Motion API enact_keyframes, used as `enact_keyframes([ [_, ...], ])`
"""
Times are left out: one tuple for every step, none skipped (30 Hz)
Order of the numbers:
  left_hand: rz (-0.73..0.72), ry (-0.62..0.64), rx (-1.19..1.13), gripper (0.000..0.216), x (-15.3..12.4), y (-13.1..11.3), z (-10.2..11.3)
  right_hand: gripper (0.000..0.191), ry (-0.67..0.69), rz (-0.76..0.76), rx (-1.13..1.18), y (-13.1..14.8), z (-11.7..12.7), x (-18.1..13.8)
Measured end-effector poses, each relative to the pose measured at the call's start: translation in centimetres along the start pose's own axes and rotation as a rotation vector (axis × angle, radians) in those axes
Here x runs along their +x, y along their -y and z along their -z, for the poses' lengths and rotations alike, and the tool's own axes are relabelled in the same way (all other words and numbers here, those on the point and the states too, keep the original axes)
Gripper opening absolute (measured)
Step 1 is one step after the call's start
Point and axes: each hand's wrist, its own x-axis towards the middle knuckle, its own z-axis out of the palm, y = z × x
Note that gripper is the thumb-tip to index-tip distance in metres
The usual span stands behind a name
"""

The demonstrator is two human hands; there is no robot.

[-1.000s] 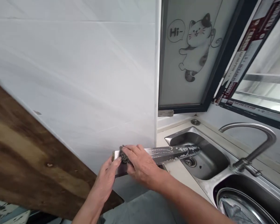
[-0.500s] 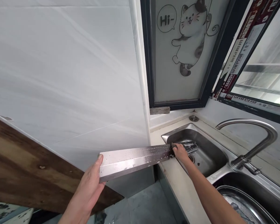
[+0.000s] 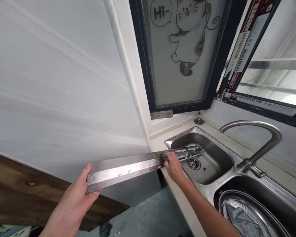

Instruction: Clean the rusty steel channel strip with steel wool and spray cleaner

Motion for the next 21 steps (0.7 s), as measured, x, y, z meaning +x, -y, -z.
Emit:
enact_keyframes([
  [0.000, -0.012, -0.009, 0.011, -0.2, -0.1, -0.2, 0.044, -0.041, -0.065, -0.012, -3.4, 0.3, 0.1],
  [0.002, -0.027, -0.015, 0.011, -0.5, -0.3, -0.5, 0.043, -0.086, -0.144, -0.030, -6.5, 0.5, 0.3],
  [0.009, -0.035, -0.016, 0.011, -0.8, -0.5, -0.8, 0.043, -0.111, -0.222, -0.046, -9.1, 0.8, 0.4],
  [0.022, -0.031, -0.010, 0.012, -1.1, -0.7, -1.2, 0.042, -0.135, -0.302, -0.053, -11.2, 1.1, 0.5],
  [0.036, -0.014, 0.000, 0.013, -1.4, -1.0, -1.5, 0.043, -0.162, -0.370, -0.054, -12.5, 1.2, 0.5],
  [0.048, -0.003, 0.010, 0.014, -1.7, -1.3, -1.9, 0.043, -0.189, -0.420, -0.046, -13.2, 1.3, 0.5],
  [0.051, -0.004, 0.013, 0.015, -1.9, -1.6, -2.2, 0.044, -0.217, -0.445, -0.029, -13.2, 1.3, 0.3],
  [0.045, -0.017, 0.005, 0.015, -2.0, -1.8, -2.5, 0.044, -0.242, -0.440, -0.003, -12.6, 1.1, 0.0],
  [0.037, -0.040, -0.008, 0.015, -2.0, -1.9, -2.7, 0.044, -0.261, -0.406, 0.030, -11.3, 0.8, -0.4],
  [0.032, -0.074, -0.023, 0.015, -1.9, -2.1, -2.9, 0.044, -0.272, -0.355, 0.066, -9.5, 0.4, -0.9],
  [0.036, -0.105, -0.034, 0.014, -1.8, -2.1, -3.0, 0.043, -0.269, -0.286, 0.105, -7.2, 0.0, -1.4],
  [0.047, -0.122, -0.042, 0.012, -1.6, -2.2, -3.1, 0.043, -0.256, -0.226, 0.144, -4.5, -0.4, -2.0],
  [0.060, -0.126, -0.049, 0.011, -1.4, -2.2, -3.1, 0.044, -0.239, -0.178, 0.170, -1.7, -0.8, -2.4],
  [0.074, -0.128, -0.059, 0.010, -1.2, -2.2, -3.2, 0.047, -0.200, -0.116, 0.191, 1.0, -1.1, -2.8],
  [0.084, -0.129, -0.072, 0.008, -1.1, -2.2, -3.2, 0.050, -0.159, -0.045, 0.203, 3.5, -1.2, -3.0],
  [0.082, -0.124, -0.088, 0.007, -1.0, -2.2, -3.2, 0.054, -0.118, 0.028, 0.206, 5.4, -1.2, -3.1],
  [0.074, -0.115, -0.099, 0.008, -1.0, -2.2, -3.2, 0.058, -0.072, 0.094, 0.207, 6.7, -1.0, -3.0],
  [0.071, -0.108, -0.106, 0.009, -1.1, -2.2, -3.2, 0.061, -0.040, 0.140, 0.206, 7.2, -0.7, -2.9],
  [0.072, -0.106, -0.109, 0.012, -1.2, -2.1, -3.2, 0.062, -0.020, 0.157, 0.201, 6.9, -0.3, -2.6],
  [0.075, -0.110, -0.113, 0.016, -1.4, -1.9, -3.2, 0.060, -0.015, 0.141, 0.189, 5.8, 0.1, -2.3],
  [0.079, -0.119, -0.124, 0.021, -1.6, -1.8, -3.1, 0.057, -0.024, 0.098, 0.169, 4.2, 0.6, -2.1],
])
